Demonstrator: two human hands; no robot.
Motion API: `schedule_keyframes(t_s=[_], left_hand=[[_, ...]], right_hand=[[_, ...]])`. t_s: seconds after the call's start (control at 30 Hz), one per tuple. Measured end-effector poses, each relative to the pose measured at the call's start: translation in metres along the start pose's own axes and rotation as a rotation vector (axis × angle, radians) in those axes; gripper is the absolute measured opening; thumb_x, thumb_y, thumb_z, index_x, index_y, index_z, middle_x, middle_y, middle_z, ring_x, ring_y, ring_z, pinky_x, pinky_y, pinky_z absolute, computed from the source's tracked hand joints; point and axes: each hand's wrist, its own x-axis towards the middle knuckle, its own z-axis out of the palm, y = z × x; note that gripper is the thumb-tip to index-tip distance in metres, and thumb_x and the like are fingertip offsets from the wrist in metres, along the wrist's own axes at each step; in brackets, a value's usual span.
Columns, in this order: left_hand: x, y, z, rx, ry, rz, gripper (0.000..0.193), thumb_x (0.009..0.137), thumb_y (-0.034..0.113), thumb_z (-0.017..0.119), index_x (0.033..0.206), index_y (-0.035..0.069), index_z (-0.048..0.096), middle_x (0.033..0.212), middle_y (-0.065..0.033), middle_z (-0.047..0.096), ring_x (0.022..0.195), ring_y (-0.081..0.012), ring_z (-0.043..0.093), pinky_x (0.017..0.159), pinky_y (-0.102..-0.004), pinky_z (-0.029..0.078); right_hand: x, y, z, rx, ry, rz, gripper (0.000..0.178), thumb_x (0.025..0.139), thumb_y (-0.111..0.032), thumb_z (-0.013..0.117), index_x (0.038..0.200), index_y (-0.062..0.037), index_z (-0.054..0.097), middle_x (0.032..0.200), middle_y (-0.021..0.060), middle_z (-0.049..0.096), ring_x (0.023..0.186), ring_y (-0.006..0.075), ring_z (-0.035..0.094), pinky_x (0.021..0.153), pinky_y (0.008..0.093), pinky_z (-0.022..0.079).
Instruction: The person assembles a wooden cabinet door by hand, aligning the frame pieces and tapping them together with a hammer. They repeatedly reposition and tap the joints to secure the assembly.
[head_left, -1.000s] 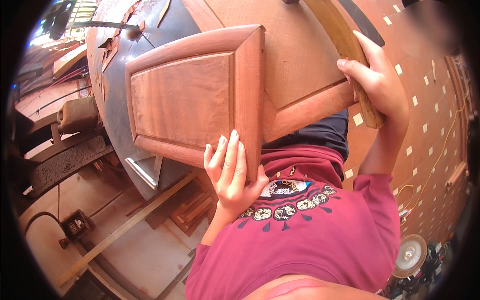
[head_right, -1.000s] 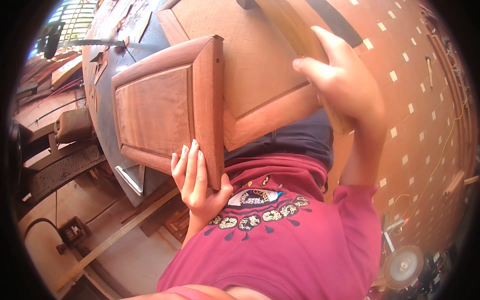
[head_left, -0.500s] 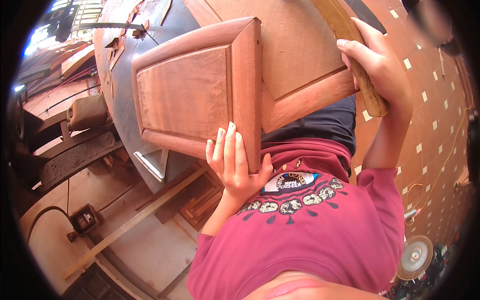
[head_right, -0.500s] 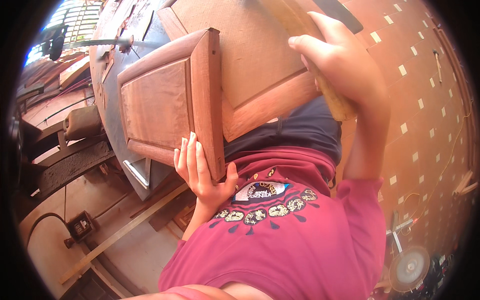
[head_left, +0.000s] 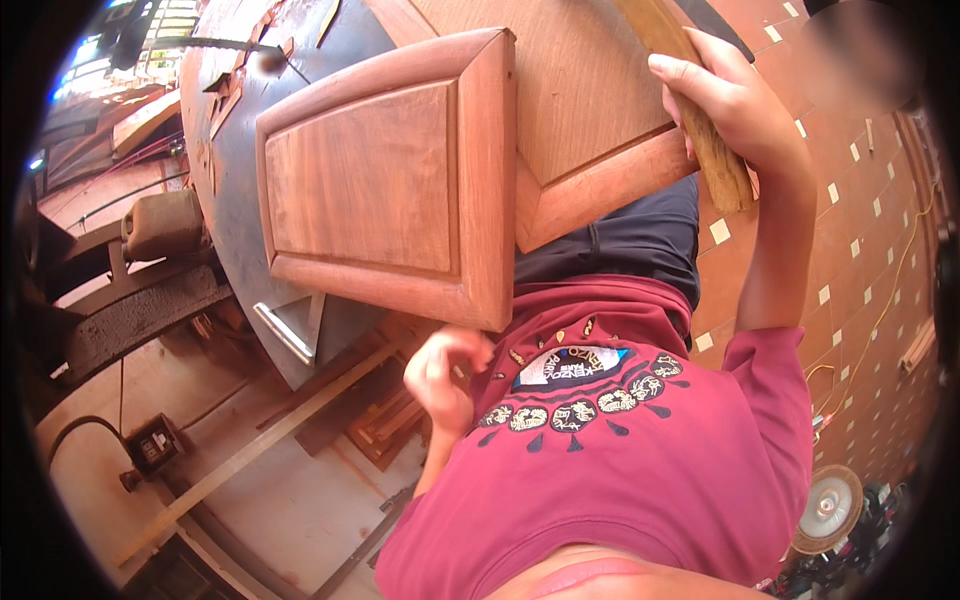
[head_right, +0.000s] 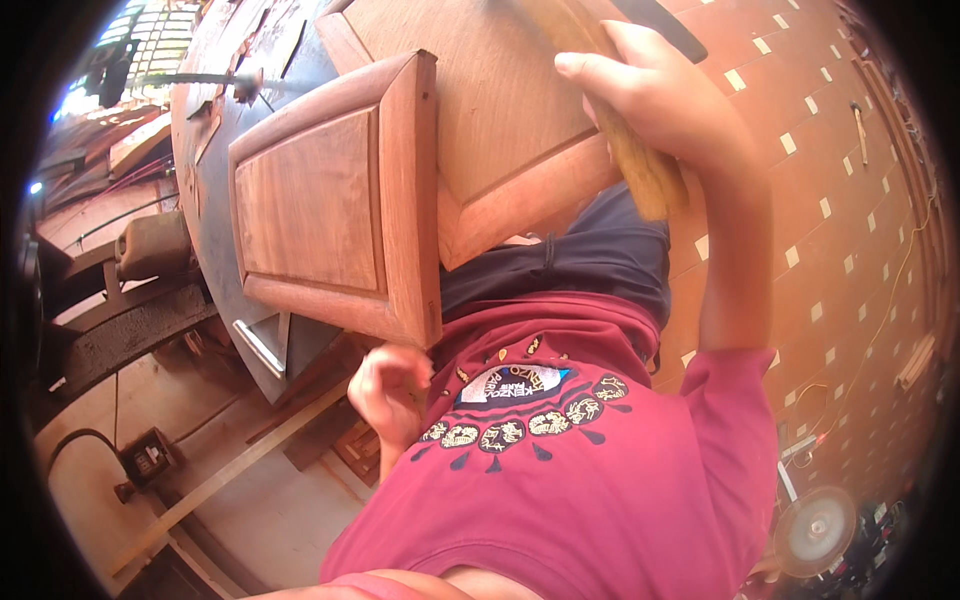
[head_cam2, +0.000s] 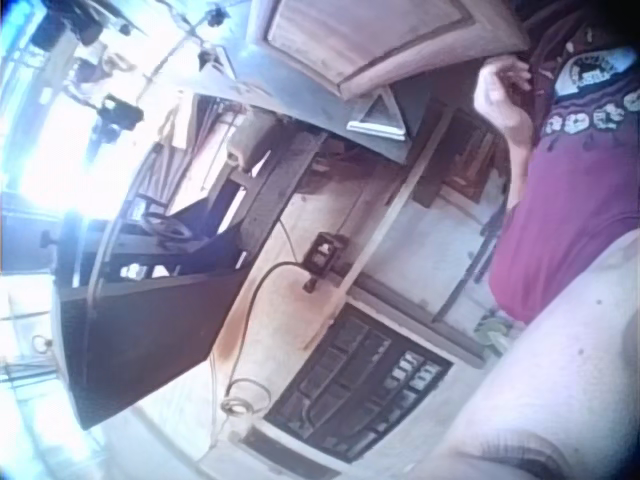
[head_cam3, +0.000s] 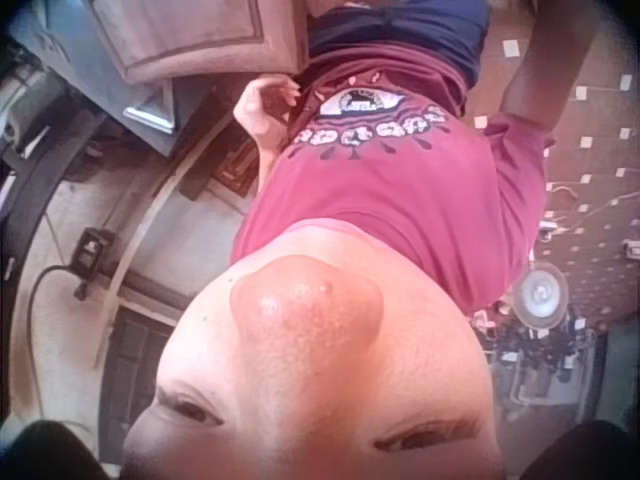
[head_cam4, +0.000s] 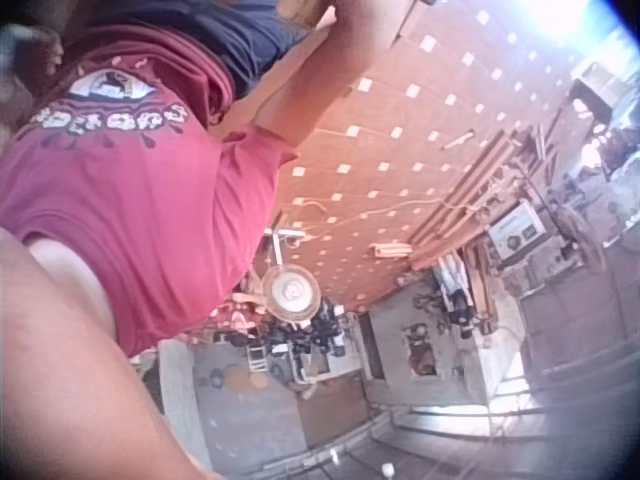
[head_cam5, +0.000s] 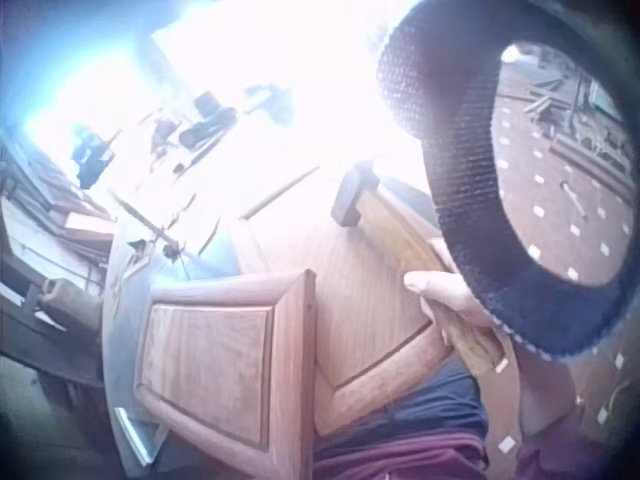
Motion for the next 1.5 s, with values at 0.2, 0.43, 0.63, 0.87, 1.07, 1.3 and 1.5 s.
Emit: schedule_keyframes(t_s=[0.2,0.43,0.63,0.87,1.07,1.3,1.5], left_hand=[[0.044,0.011,0.031,-0.966,-0.139,-0.455,0.069,0.104,0.047,0.044,0.144,-0.01,0.045,0.13,-0.0321,0.062,0.118,-0.0415,0.064,0.099,-0.0507,0.056],[0.037,0.009,0.033,-0.591,-0.091,-0.412,0.074,0.1,0.047,0.047,0.143,-0.012,0.046,0.137,-0.0304,0.059,0.117,-0.038,0.065,0.105,-0.0494,0.05],[0.001,-0.002,0.015,-0.562,-0.113,-0.49,0.077,0.092,0.05,0.056,0.14,-0.01,0.051,0.131,-0.0272,0.063,0.104,-0.0314,0.069,0.093,-0.0443,0.055],[-0.011,-0.026,0.0,-0.658,-0.204,-0.428,0.078,0.086,0.047,0.058,0.133,-0.014,0.054,0.119,-0.0271,0.067,0.102,-0.0323,0.07,0.099,-0.0442,0.052],[0.006,-0.007,0.02,-0.797,0.269,-0.355,0.077,0.092,0.054,0.058,0.145,0.0,0.047,0.135,-0.0182,0.061,0.122,-0.0329,0.061,0.106,-0.0475,0.047],[0.031,0.039,0.04,-0.779,0.554,-0.299,0.072,0.098,0.049,0.061,0.153,0.007,0.038,0.149,-0.0124,0.049,0.136,-0.0302,0.049,0.116,-0.0471,0.038],[0.027,0.03,0.043,-0.688,0.5,-0.191,0.073,0.103,0.052,0.056,0.154,0.004,0.034,0.152,-0.0117,0.045,0.138,-0.0281,0.046,0.116,-0.0445,0.038]], right_hand=[[0.017,-0.008,0.022,0.358,-0.124,0.09,0.036,0.102,-0.039,0.059,0.101,-0.0035,0.058,0.071,0.0033,0.059,0.052,0.0112,0.058,0.048,0.0248,0.049],[0.024,-0.021,0.006,-0.151,-0.244,0.215,0.051,0.1,-0.054,0.06,0.09,-0.0037,0.058,0.059,0.0027,0.056,0.041,0.0097,0.052,0.037,0.0248,0.042],[0.032,-0.039,0.014,-0.618,-0.212,0.172,0.066,0.097,-0.064,0.058,0.071,-0.0024,0.056,0.052,0.0045,0.049,0.039,0.0117,0.045,0.036,0.0299,0.033],[0.036,-0.063,0.025,-1.079,-0.026,-0.187,0.05,0.098,-0.046,0.062,0.087,0.0029,0.064,0.072,0.0119,0.06,0.062,0.0173,0.058,0.056,0.0338,0.044],[0.108,-0.075,0.093,-0.773,-0.514,-0.262,0.063,0.099,-0.054,0.052,0.101,0.005,0.075,0.094,0.0246,0.074,0.089,0.0343,0.072,0.079,0.0449,0.054],[0.117,-0.061,0.125,-0.64,-0.46,-0.152,0.067,0.098,-0.061,0.051,0.081,-0.0004,0.074,0.071,0.013,0.066,0.066,0.0249,0.062,0.062,0.0396,0.051],[0.104,-0.075,0.123,-0.575,-0.423,-0.027,0.071,0.095,-0.065,0.053,0.091,0.0025,0.074,0.081,0.0175,0.07,0.075,0.0282,0.071,0.068,0.0385,0.057]])
